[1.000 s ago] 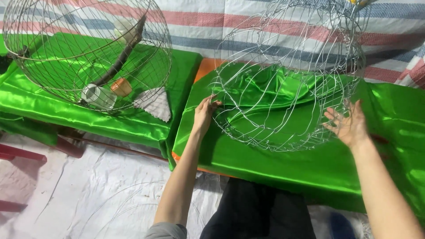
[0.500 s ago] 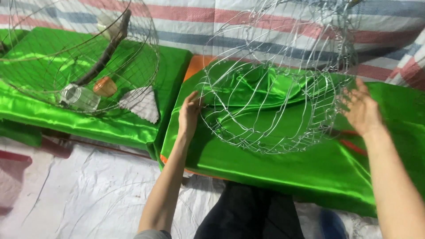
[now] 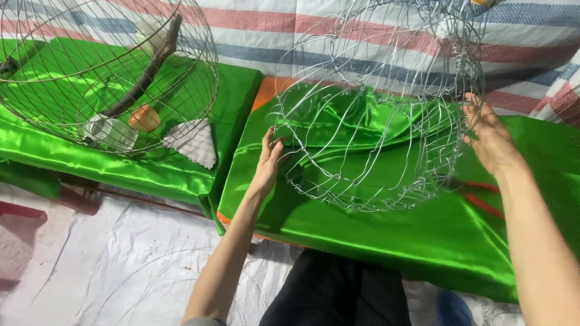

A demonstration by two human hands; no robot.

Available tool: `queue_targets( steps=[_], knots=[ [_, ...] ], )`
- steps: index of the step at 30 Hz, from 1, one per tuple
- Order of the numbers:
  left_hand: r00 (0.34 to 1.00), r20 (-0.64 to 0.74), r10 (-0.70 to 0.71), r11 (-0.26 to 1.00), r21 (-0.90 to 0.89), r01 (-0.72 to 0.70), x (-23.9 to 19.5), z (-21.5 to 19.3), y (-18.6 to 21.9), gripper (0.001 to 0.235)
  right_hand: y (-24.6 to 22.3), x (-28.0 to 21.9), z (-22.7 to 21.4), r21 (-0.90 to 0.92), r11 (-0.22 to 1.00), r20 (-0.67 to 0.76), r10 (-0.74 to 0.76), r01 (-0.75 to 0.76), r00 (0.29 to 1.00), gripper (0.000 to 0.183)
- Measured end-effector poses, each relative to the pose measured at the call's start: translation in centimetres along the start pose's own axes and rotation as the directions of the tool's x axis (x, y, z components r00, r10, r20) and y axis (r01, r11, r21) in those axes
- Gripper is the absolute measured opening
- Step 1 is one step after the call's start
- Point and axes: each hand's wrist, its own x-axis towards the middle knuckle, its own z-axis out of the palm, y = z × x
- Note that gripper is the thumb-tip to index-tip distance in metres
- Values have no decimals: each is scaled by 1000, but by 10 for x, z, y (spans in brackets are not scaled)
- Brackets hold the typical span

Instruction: Assembling a wire birdcage by bending and cutting metal wire with pliers.

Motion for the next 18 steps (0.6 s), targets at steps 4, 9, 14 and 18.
queue_targets(
  steps=[4, 9, 14, 18],
  knots=[
    [998, -25, -52, 993, -107, 49, -3, 3, 7, 69, -3, -4, 5, 12, 1000, 0, -7, 7, 1000, 48],
    [999, -4, -44, 985, -165, 42, 6, -2, 7, 68, -13, -14, 13, 66, 998, -43, 16, -13, 999, 50],
    [998, 3, 56, 958, -281, -53, 41, -18, 6, 78, -43, -29, 20, 120, 993, -56, 2, 5, 998, 63],
    [1000, -2, -4, 977, -211, 3, 46, -12, 75, 69, -48, -23, 27, 133, 991, -126, -1, 18, 992, 63]
  ],
)
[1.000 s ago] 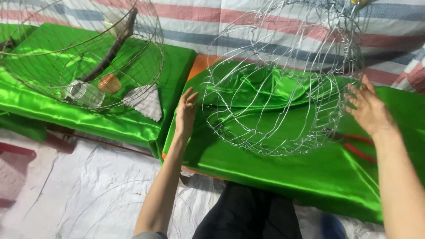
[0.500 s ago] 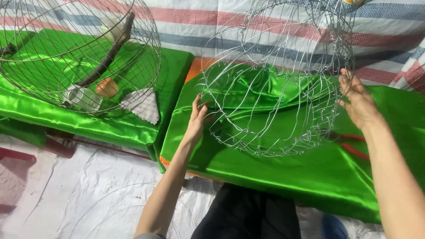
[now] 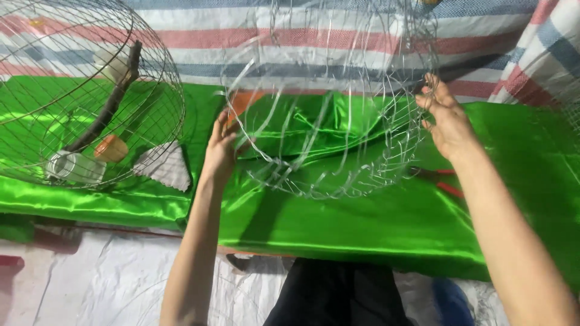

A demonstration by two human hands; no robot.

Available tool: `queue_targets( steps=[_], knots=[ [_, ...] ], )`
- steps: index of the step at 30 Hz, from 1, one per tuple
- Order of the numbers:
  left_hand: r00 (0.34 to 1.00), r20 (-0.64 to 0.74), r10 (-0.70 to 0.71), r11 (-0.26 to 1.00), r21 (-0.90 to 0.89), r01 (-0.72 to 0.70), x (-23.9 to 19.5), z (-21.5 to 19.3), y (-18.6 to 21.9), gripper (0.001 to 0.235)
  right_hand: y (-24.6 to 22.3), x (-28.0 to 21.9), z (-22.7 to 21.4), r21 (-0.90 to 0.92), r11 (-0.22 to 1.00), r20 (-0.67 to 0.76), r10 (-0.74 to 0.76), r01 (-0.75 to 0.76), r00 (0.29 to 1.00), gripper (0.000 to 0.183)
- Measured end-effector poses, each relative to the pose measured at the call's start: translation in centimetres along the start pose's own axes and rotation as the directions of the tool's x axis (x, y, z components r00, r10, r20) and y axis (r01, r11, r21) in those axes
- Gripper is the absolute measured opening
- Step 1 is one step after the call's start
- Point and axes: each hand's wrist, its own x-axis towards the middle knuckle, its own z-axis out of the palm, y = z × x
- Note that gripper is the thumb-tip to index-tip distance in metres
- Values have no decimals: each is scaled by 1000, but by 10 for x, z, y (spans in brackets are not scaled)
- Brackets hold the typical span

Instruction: Assembling a wire birdcage by bending and cutting metal wire with pliers.

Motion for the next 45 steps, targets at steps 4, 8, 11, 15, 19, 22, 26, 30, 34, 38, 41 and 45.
queue_targets(
  steps=[4, 8, 11, 15, 19, 22, 26, 30, 34, 38, 41, 45],
  knots=[
    [999, 12, 35, 993, -109, -33, 45, -46, -48, 66, 0, -17, 20, -30, 989, 64, -140, 142, 988, 54],
    [1000, -11, -2, 991, -135, 1, 48, -62, -82, 66, 14, -24, 33, -60, 993, 9, -105, 105, 994, 59],
    [999, -33, -14, 992, -127, 9, 44, -62, -81, 64, 20, -22, 24, -50, 993, 29, -107, 108, 994, 60],
    [999, -52, 17, 998, -60, -21, 53, -65, -85, 66, 15, -24, 11, 12, 996, 119, -93, 92, 989, 65],
    [989, -80, -125, 991, 33, 128, 41, -53, -61, 60, 31, -9, -8, 11, 1000, 127, 12, -14, 992, 63],
    [985, -109, -134, 978, 145, 149, 37, -49, -49, 59, 29, -9, -7, -62, 997, -42, 52, -55, 998, 62],
    [993, -87, -78, 992, 88, 86, 51, -61, -61, 57, 52, 1, -16, 12, 993, -127, 116, -116, 985, 56],
    [989, -117, -92, 992, 71, 100, 44, -53, -46, 50, 72, 9, -16, 53, 985, -112, 172, -167, 979, 48],
    [987, -145, -71, 991, 107, 87, 40, -52, -42, 47, 84, 13, -13, 122, 980, -91, 169, -158, 981, 55],
    [993, -121, -3, 988, 151, 21, 43, -56, -49, 47, 92, 14, -11, 158, 974, -125, 183, -163, 975, 38],
    [996, -81, 42, 987, 156, -29, 46, -62, -55, 47, 113, 24, -14, 236, 954, -143, 222, -185, 964, 28],
    [995, -57, 88, 980, 185, -76, 49, -63, -55, 48, 117, 26, -7, 268, 936, -176, 280, -228, 944, 34]
  ],
)
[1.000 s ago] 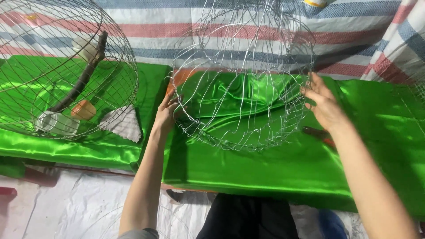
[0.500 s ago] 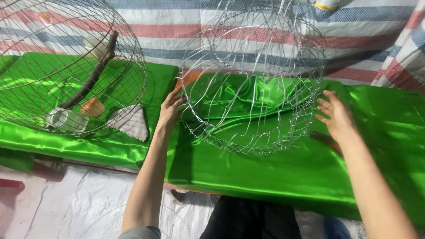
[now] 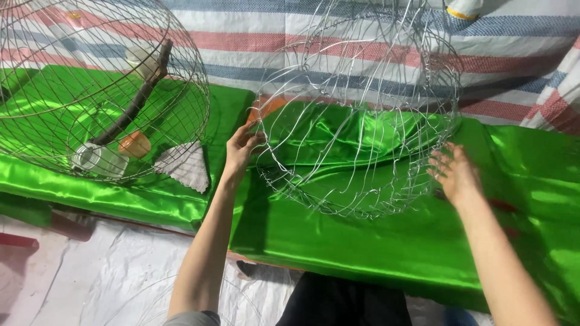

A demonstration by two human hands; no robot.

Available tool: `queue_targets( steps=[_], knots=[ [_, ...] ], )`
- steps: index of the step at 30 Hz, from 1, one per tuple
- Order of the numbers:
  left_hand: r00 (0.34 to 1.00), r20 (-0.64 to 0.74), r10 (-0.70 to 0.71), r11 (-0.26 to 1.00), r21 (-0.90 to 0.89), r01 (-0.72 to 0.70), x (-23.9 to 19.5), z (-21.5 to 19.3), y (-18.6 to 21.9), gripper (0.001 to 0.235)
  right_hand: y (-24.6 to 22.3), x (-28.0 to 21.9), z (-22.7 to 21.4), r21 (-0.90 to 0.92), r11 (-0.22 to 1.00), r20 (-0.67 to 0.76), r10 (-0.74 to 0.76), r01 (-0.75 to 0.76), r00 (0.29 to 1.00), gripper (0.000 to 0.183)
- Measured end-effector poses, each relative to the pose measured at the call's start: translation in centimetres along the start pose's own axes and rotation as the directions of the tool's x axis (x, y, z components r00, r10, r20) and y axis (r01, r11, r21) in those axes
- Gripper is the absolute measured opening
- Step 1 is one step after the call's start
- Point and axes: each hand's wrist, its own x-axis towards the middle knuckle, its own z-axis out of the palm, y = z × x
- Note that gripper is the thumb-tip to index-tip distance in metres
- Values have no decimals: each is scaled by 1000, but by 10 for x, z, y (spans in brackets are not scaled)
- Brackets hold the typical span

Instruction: Assembling a wire birdcage by bending and cutting metal wire with pliers.

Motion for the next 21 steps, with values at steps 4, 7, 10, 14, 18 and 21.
queue_targets(
  steps=[4, 7, 10, 14, 18, 21],
  knots=[
    [1000, -4, -12, 998, 68, 12, 1, -4, 1, 54, 9, 15, -1, 64, 998, -25, 9, -8, 1000, 44],
    [999, 27, -17, 994, 107, 14, 6, -9, -11, 47, 2, 4, 10, 16, 1000, 30, 14, -15, 999, 59],
    [998, 62, -29, 993, 115, 22, 2, -7, -5, 46, 3, 4, 16, 38, 997, 47, 64, -66, 997, 56],
    [996, 86, -37, 990, 138, 25, 2, -6, -9, 41, 8, 8, 12, 34, 997, 47, 68, -70, 997, 59],
    [999, -40, -33, 998, 48, 35, -3, 1, -6, 44, 37, 40, -14, 154, 987, 84, 37, -50, 996, 49],
    [1000, -8, 9, 996, 83, -8, -12, -7, 9, 55, 44, 47, -34, 127, 991, 81, 25, -35, 996, 46]
  ],
)
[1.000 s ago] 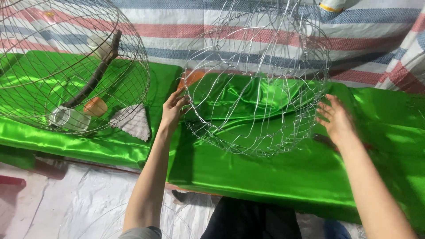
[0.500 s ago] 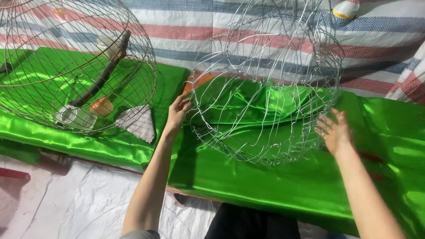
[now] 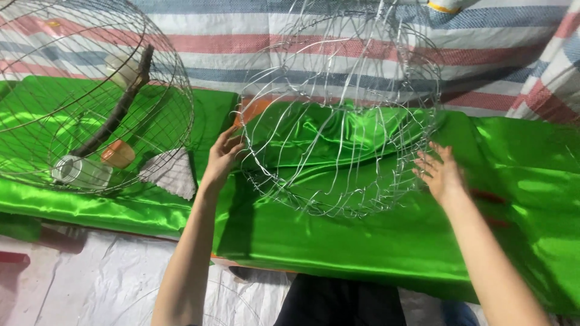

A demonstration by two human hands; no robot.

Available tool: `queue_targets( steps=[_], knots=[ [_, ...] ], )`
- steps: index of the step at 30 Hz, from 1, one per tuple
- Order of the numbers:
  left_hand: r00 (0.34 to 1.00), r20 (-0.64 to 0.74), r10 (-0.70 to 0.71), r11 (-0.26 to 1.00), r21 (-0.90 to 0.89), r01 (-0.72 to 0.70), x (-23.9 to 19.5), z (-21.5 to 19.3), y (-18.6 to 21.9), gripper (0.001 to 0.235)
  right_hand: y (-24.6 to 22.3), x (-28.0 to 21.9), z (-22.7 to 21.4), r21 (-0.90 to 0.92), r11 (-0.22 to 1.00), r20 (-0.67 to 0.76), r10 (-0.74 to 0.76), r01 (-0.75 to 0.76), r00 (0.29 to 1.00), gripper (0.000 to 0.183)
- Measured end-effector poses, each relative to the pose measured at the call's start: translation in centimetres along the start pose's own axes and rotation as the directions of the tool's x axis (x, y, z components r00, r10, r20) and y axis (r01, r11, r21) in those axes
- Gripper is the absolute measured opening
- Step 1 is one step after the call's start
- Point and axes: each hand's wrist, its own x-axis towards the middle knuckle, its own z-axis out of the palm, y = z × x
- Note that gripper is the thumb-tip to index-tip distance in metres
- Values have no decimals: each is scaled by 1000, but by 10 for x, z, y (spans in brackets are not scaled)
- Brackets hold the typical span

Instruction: Assembling a wire birdcage by bending and cutting metal wire with pliers.

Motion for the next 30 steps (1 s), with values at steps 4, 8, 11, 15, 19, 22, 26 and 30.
queue_targets(
  steps=[4, 8, 11, 15, 19, 22, 26, 30],
  knots=[
    [992, -24, 124, 992, 26, -123, 0, -12, 16, 59, -35, -49, 7, -182, 958, -20, -227, 220, 974, 47],
    [977, -1, 213, 975, 63, -213, -26, 25, 74, 59, -60, -77, 26, -286, 864, 9, -430, 414, 903, 42],
    [942, 26, 333, 941, 59, -334, -40, 61, 102, 54, -71, -108, 58, -354, 779, 75, -528, 518, 846, 45],
    [946, 74, 314, 907, 270, -323, -42, 72, 98, 60, -69, -130, 75, -543, 625, 253, -515, 561, 819, 56],
    [950, 92, 298, 908, 279, -312, -39, 68, 94, 62, -69, -134, 76, -614, 599, 259, -463, 514, 848, 62],
    [959, 78, 272, 909, 305, -283, -39, 71, 95, 63, -55, -100, 54, -627, 615, 251, -421, 478, 872, 67],
    [963, 72, 258, 923, 277, -268, -43, 80, 103, 61, -46, -94, 29, -670, 639, 195, -341, 379, 919, 68],
    [966, 81, 244, 928, 271, -257, -41, 81, 98, 60, -32, -82, 8, -517, 776, 277, -248, 362, 928, 79]
  ],
)
